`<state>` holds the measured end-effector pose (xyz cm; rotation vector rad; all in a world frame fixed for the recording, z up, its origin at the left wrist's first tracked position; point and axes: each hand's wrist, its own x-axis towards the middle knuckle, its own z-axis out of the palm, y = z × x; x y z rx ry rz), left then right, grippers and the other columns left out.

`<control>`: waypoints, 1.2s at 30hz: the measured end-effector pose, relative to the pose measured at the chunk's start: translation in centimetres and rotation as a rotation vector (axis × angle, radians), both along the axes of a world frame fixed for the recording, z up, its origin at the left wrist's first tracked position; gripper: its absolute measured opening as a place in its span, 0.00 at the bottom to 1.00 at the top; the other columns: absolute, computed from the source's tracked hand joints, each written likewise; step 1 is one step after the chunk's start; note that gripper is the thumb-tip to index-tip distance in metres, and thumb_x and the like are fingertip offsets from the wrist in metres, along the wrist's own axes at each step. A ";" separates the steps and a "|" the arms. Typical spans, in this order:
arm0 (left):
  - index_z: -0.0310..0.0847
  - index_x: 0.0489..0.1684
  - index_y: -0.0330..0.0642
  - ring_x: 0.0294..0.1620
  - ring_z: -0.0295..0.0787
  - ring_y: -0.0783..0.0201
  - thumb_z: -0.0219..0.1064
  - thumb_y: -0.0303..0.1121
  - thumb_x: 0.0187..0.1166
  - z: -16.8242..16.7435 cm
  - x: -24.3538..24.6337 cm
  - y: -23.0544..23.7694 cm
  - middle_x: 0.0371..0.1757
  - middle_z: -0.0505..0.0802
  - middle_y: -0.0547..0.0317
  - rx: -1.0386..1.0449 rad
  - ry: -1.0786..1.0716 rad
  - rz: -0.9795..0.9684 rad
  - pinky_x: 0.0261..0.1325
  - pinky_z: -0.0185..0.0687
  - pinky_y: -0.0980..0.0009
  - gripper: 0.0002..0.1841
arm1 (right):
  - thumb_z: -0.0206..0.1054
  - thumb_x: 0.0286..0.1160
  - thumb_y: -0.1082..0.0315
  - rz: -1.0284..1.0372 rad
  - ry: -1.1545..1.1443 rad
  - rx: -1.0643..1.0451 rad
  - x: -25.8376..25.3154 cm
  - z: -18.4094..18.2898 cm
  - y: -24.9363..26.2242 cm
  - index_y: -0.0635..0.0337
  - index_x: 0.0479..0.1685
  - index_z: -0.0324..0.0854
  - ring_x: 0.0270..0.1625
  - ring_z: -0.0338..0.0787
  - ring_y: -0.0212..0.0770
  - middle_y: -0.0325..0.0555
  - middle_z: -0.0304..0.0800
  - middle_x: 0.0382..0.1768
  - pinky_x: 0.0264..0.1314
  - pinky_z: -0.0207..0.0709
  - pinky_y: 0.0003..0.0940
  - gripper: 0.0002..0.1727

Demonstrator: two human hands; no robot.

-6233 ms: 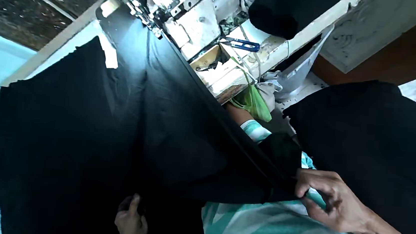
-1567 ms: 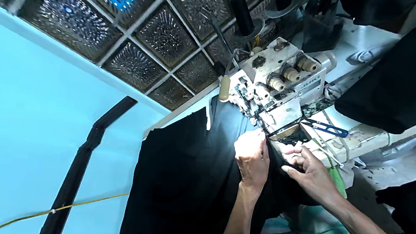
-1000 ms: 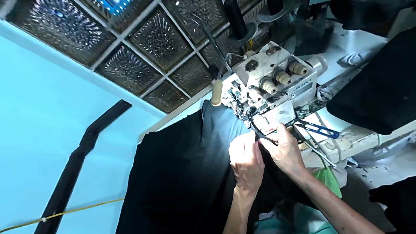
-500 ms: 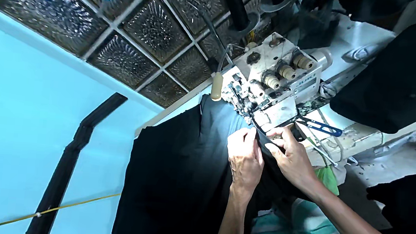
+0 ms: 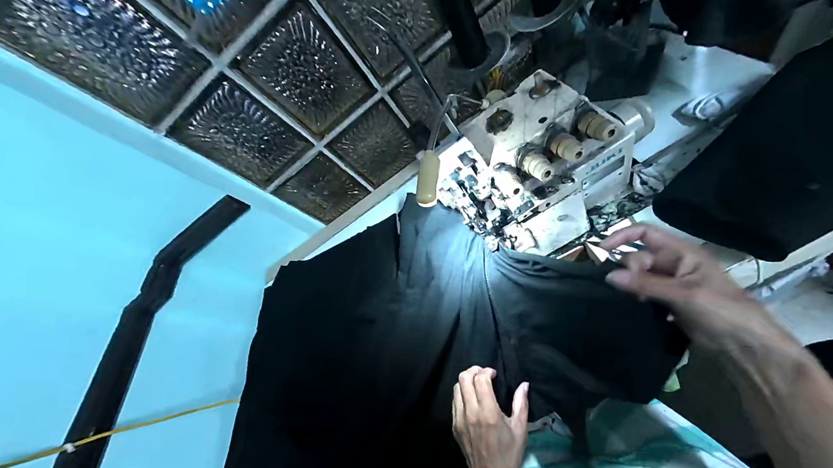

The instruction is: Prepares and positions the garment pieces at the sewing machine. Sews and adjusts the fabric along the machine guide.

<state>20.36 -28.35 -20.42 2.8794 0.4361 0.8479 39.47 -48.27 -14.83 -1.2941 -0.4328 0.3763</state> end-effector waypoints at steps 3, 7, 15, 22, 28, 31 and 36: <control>0.90 0.31 0.33 0.30 0.90 0.57 0.71 0.29 0.62 -0.2 0.6 -0.3 0.36 0.91 0.48 0.037 -0.014 0.006 0.32 0.87 0.66 0.08 | 0.56 0.82 0.74 -0.189 -0.139 -0.066 2.2 0.3 -1.4 0.57 0.58 0.79 0.27 0.85 0.24 0.29 0.82 0.24 0.38 0.84 0.22 0.12; 0.90 0.26 0.33 0.20 0.85 0.70 0.68 0.21 0.61 1.7 1.0 -0.1 0.32 0.93 0.52 -0.211 -0.032 -0.144 0.23 0.81 0.77 0.04 | 0.57 0.87 0.69 -0.167 -0.018 -0.196 2.8 -0.6 0.0 0.58 0.74 0.72 0.54 0.92 0.41 0.49 0.86 0.62 0.55 0.88 0.41 0.19; 0.87 0.47 0.24 0.32 0.90 0.55 0.62 0.24 0.79 16.0 0.8 13.0 0.39 0.93 0.40 -0.193 0.235 -0.028 0.39 0.87 0.56 0.11 | 0.71 0.69 0.76 0.414 0.150 -0.245 -7.5 -1.7 4.1 0.69 0.76 0.69 0.39 0.86 0.33 0.52 0.85 0.54 0.41 0.81 0.32 0.31; 0.83 0.61 0.19 0.66 0.84 0.28 0.55 0.23 0.88 7.0 13.5 15.9 0.61 0.88 0.22 -0.199 0.402 0.135 0.73 0.70 0.38 0.15 | 0.62 0.77 0.76 0.257 0.229 -0.200 -9.2 -2.4 7.4 0.69 0.64 0.80 0.40 0.87 0.33 0.50 0.88 0.53 0.47 0.83 0.33 0.17; 0.85 0.63 0.30 0.65 0.87 0.35 0.59 0.22 0.84 7.4 12.0 16.8 0.63 0.90 0.33 -0.205 0.320 0.092 0.69 0.74 0.35 0.15 | 0.56 0.78 0.80 0.121 0.362 -0.097 -4.1 -2.2 10.6 0.71 0.73 0.70 0.64 0.83 0.39 0.58 0.79 0.68 0.63 0.78 0.33 0.23; 0.86 0.57 0.25 0.61 0.91 0.45 0.65 0.23 0.80 9.0 8.9 13.5 0.62 0.91 0.35 -0.093 -0.092 -0.043 0.66 0.85 0.52 0.13 | 0.64 0.72 0.80 0.137 0.310 -0.127 -3.9 -2.6 11.3 0.72 0.68 0.72 0.60 0.85 0.37 0.56 0.82 0.61 0.61 0.80 0.32 0.23; 0.89 0.38 0.30 0.51 0.90 0.44 0.77 0.34 0.66 6.1 4.2 3.5 0.47 0.91 0.37 0.076 -0.180 -0.208 0.55 0.85 0.57 0.13 | 0.73 0.71 0.75 0.132 0.208 -0.265 -4.6 -2.3 12.1 0.74 0.68 0.71 0.39 0.86 0.32 0.58 0.83 0.57 0.45 0.82 0.28 0.26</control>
